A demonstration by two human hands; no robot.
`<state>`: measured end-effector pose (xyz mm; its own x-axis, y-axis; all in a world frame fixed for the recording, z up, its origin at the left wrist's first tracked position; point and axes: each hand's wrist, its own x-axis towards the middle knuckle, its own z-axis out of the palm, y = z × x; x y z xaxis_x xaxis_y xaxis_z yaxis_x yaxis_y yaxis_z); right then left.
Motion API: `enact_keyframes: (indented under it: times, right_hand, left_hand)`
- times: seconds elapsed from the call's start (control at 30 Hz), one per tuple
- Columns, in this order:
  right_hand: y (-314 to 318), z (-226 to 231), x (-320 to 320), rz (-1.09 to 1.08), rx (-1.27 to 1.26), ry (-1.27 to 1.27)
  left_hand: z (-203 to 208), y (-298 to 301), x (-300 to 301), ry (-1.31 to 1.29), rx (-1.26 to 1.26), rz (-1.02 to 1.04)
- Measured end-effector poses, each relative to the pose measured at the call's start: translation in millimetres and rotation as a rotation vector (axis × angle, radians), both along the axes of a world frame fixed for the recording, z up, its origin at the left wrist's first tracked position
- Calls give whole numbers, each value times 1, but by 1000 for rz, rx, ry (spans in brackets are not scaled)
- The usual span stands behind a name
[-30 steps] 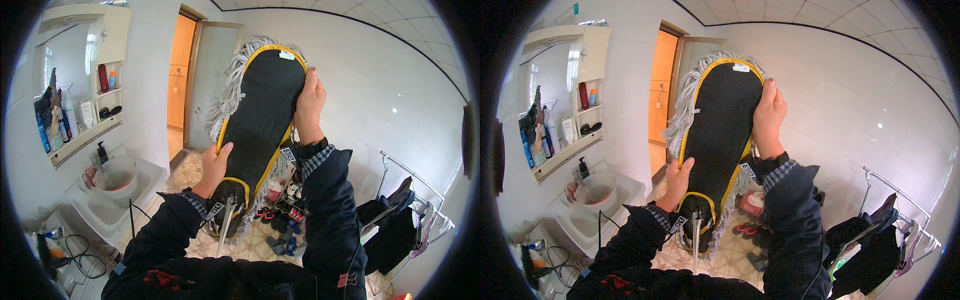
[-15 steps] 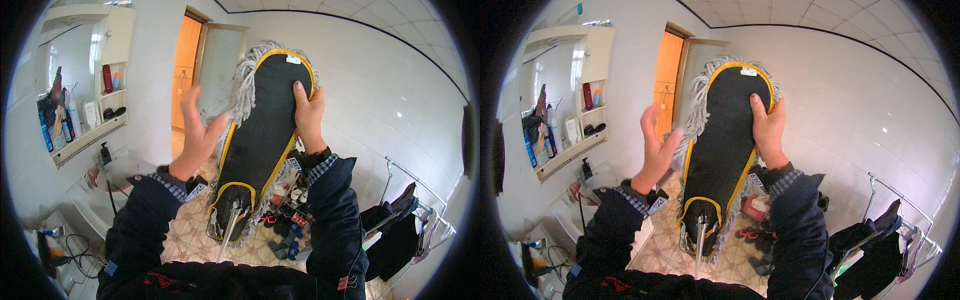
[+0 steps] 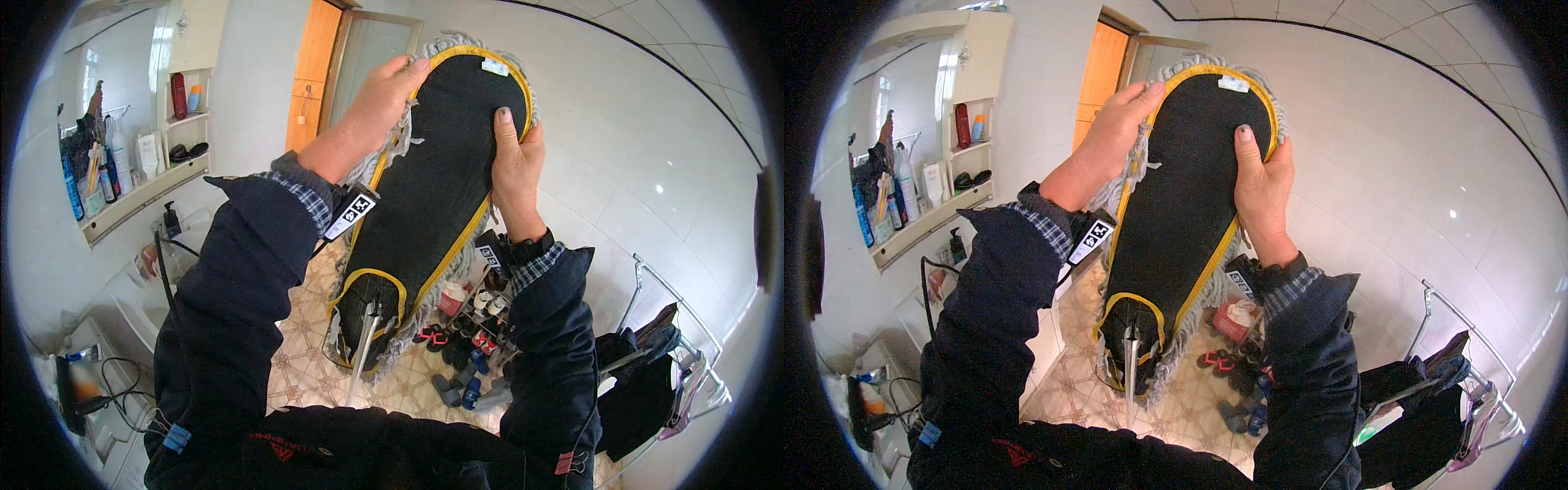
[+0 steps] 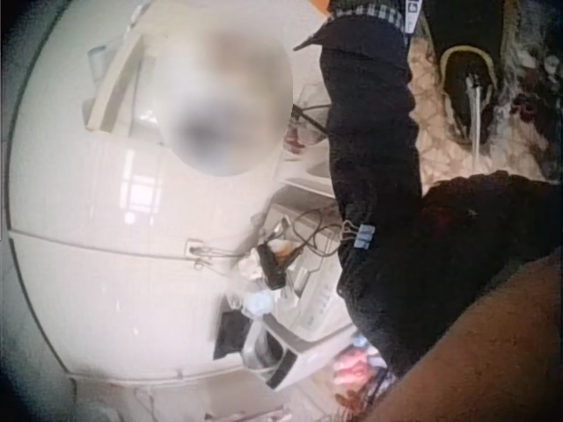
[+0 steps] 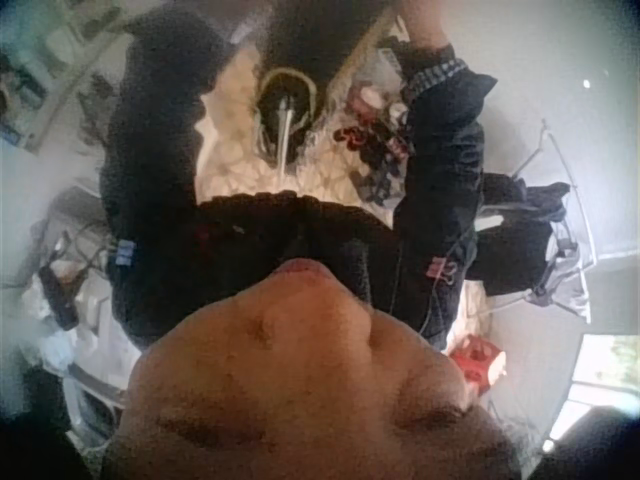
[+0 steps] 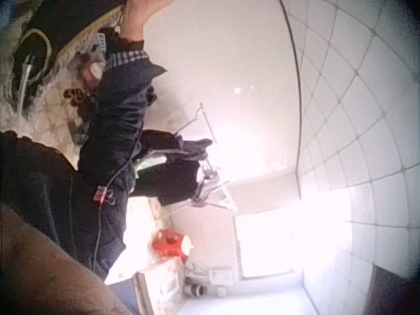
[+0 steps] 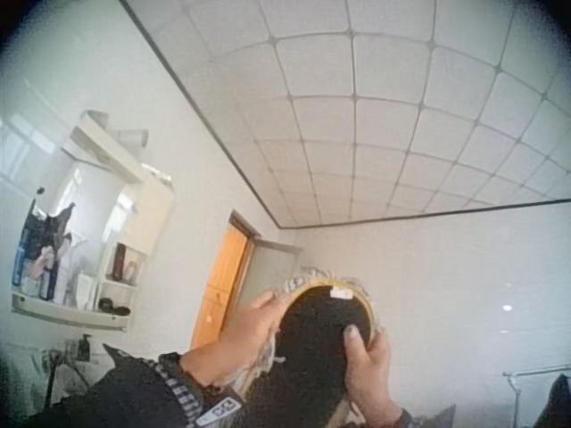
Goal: The person attaches a flat mop head to a metal mop handle. They align the head with the handle, insert the handle into the head's connector, and then secure it by tying a white string around the joint. The person repeats the tying process to ensure the connection is firm.
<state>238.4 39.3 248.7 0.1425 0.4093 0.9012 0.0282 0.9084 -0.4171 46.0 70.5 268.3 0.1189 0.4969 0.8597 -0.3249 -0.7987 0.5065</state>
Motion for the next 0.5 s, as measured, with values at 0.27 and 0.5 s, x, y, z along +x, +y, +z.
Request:
enact_keyframes:
  times: [0.27,0.5]
  right_hand:
    - [-3,2,-1,-163,-11,-114]
    - [-1,11,-14,-349,90,-255]
  left_hand:
    - [-12,-14,-8,6,-43,-28]
    - [-37,-13,-20,7,-30,24]
